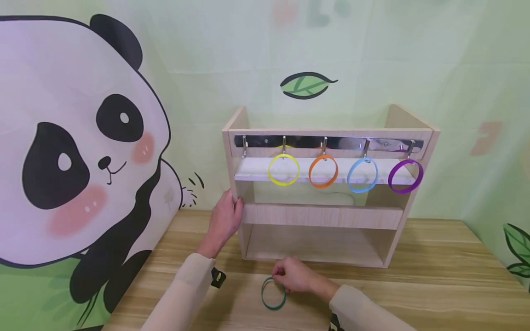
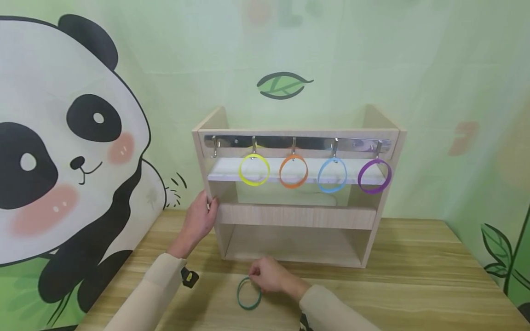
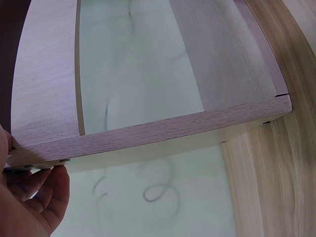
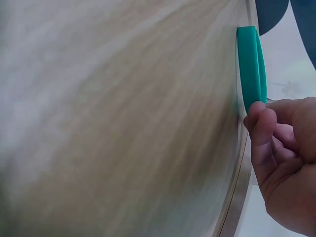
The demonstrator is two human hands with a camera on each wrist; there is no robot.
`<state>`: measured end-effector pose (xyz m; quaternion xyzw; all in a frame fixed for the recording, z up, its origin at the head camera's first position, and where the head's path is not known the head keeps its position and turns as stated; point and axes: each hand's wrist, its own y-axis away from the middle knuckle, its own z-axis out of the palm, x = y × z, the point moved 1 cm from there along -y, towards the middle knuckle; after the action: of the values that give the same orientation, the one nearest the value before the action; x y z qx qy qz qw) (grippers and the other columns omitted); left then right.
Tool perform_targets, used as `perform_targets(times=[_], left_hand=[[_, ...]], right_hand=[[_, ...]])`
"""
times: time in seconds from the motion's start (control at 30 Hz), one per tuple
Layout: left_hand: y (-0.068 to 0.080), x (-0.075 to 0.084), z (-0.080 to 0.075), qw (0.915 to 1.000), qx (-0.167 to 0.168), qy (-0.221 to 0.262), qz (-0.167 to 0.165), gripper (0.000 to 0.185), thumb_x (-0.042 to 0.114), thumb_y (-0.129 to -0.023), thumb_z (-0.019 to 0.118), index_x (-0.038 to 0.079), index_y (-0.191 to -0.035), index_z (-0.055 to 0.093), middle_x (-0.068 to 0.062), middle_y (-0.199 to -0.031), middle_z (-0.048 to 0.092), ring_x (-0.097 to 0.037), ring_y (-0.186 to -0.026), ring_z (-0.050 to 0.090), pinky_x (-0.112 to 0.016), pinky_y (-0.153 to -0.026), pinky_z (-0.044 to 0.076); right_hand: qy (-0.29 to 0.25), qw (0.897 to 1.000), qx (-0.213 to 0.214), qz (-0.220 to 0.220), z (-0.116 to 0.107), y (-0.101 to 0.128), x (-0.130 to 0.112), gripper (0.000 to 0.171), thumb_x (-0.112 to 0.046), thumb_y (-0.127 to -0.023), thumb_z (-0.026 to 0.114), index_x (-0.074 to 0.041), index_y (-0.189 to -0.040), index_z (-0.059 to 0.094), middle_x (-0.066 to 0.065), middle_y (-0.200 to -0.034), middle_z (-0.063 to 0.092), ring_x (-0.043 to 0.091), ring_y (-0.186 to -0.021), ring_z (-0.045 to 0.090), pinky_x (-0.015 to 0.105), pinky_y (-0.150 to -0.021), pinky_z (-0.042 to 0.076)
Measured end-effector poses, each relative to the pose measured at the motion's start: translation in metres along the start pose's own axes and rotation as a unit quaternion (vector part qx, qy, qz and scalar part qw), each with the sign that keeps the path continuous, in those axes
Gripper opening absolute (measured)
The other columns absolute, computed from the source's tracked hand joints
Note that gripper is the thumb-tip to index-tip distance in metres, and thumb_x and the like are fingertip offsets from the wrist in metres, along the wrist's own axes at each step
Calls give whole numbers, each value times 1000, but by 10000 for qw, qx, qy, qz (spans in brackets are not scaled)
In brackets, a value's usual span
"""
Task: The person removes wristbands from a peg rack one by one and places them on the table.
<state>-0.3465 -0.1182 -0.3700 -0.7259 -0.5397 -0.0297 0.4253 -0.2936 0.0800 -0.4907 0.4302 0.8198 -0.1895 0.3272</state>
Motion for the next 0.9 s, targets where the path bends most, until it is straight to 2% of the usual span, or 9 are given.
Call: perform_targets(times=[0.13,0.47,0.7,0.9], left_hand=[[1,0,0,10000,-23,11,-42,31,26,-91,39,6,-113,47,-12,-105,53,-24,-89,54,-40,-70,47],[0,0,0,10000,-16,12,-57,30,26,-91,39,6,-112,47,-11,-104,53,-23,-88,53,-39,-70,47],[1,0,0,10000,22,8,-40,30,26,-91,39,6,-112,47,-11,-104,53,-23,-88,54,-40,-69,47],[1,-1,0,10000,8,19,17,31,26,-92,39,6,-114,46,-11,-105,52,-23,-89,53,-40,-70,47]], right_hand=[[-10,9999,-62,158,1,-1,1,4,-8,-81,59,-8,-83,62,-6,-66,56,6,-39,50,22,-35,42],[-120,9999,-27,85,-2,0,0,4,-9,-82,58,-7,-83,62,-2,-64,57,9,-40,51,22,-36,42],[-108,9996,66,-272,-16,7,-11,8,-8,-82,58,-3,-86,63,-3,-65,57,8,-43,53,21,-39,44],[381,9966,331,-657,-29,15,-22,7,-11,-81,60,-8,-85,65,-9,-71,57,3,-52,53,18,-45,44]])
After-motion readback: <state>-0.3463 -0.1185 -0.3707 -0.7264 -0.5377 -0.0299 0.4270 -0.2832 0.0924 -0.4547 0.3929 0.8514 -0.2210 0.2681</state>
